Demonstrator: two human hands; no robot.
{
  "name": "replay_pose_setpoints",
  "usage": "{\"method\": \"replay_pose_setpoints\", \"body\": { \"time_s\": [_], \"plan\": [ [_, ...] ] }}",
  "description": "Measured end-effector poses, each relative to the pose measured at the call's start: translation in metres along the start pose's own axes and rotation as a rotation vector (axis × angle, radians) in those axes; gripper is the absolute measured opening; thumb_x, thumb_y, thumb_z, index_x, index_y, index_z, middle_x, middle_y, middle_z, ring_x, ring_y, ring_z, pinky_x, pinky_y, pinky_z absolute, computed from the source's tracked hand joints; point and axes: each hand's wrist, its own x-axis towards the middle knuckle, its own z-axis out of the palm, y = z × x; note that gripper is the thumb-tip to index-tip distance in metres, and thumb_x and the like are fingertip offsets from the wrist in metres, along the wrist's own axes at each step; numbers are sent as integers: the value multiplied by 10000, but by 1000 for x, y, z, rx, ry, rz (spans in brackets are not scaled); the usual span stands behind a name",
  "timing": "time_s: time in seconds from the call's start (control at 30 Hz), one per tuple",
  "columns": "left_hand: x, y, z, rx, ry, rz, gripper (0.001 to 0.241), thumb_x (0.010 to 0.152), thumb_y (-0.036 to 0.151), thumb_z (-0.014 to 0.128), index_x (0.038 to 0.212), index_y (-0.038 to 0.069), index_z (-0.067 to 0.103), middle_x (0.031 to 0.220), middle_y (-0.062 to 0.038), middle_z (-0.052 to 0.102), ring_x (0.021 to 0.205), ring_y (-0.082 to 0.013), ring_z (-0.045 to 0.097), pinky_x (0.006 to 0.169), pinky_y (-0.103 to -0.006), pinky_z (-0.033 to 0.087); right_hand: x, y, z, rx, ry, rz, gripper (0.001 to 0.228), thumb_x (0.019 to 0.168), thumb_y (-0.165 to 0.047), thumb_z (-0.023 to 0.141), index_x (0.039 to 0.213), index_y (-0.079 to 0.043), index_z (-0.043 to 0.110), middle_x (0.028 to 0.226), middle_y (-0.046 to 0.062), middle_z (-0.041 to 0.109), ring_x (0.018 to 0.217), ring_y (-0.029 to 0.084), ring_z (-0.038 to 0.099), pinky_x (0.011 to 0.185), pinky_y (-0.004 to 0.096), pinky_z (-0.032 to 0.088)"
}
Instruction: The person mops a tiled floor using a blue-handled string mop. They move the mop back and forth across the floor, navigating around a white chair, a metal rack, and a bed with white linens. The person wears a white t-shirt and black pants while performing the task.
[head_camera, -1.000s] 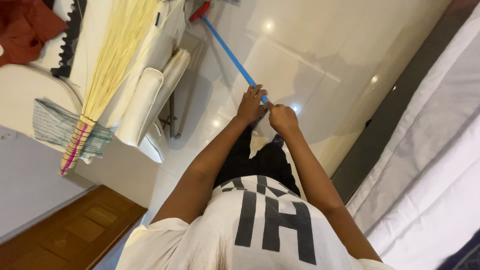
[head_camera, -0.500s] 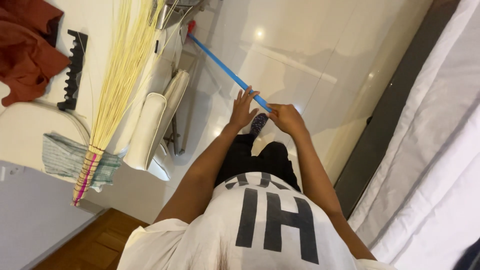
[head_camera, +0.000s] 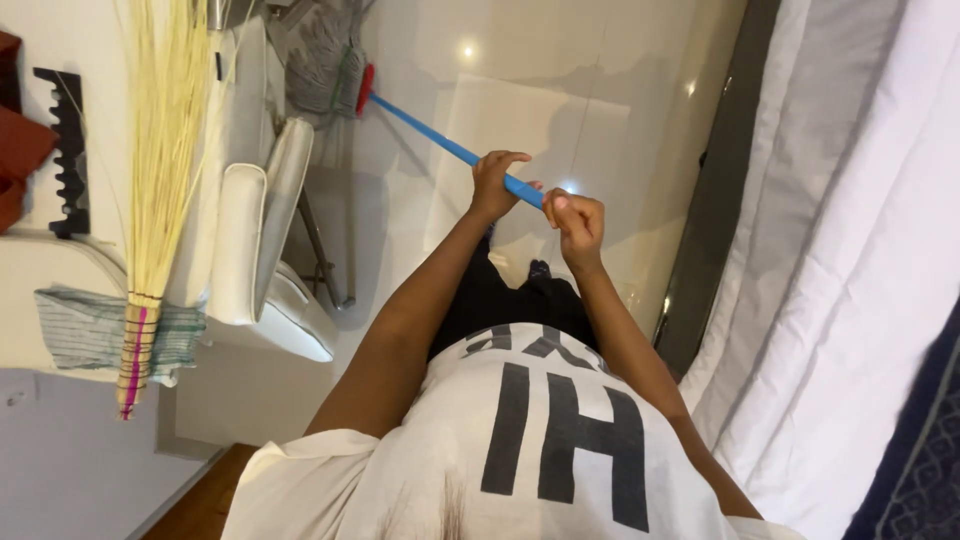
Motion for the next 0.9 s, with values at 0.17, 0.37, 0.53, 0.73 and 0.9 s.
{"method": "replay_pose_setpoints", "body": {
  "time_s": [0.17,0.37,0.53,0.73,0.9],
  "plan": [
    [-18,70,77,-134,-152,38,619,735,532,937,1284,412,678,1227,64,627,1392,-244,424,1210,-550,125,-40,-73,-50,-120,81,-143,476,1008,-26,517,545,-54,410,485,98,389,492,255,364,598,387,395],
    [-42,144,136,-260,-380,209,519,747,500,950,1190,358,721,1186,2,646,1370,-323,444,1173,-677,186,-100,-139,-64,-408,222,-228,545,1046,30,516,515,-62,438,479,58,399,468,191,349,541,311,355],
    [-73,168,204,-158,-487,373,364,757,550,875,1037,378,717,962,60,628,1223,-247,567,1073,-655,365,-150,-173,-73,-605,361,-266,549,1062,10,539,529,-70,439,492,47,401,475,185,352,538,314,344],
    [-117,228,216,118,-735,435,190,832,377,764,853,373,574,965,154,577,1191,-108,551,1078,-742,299,-202,-196,-95,-682,524,-291,545,1073,0,565,543,-64,455,489,60,382,463,195,366,525,324,348],
    [-135,249,212,206,-842,324,222,766,286,764,874,328,575,911,134,667,1096,-183,638,941,-637,466,-211,-226,-109,-462,619,-359,614,1131,24,532,573,-115,318,464,38,262,414,188,340,551,329,371]
  ]
}}
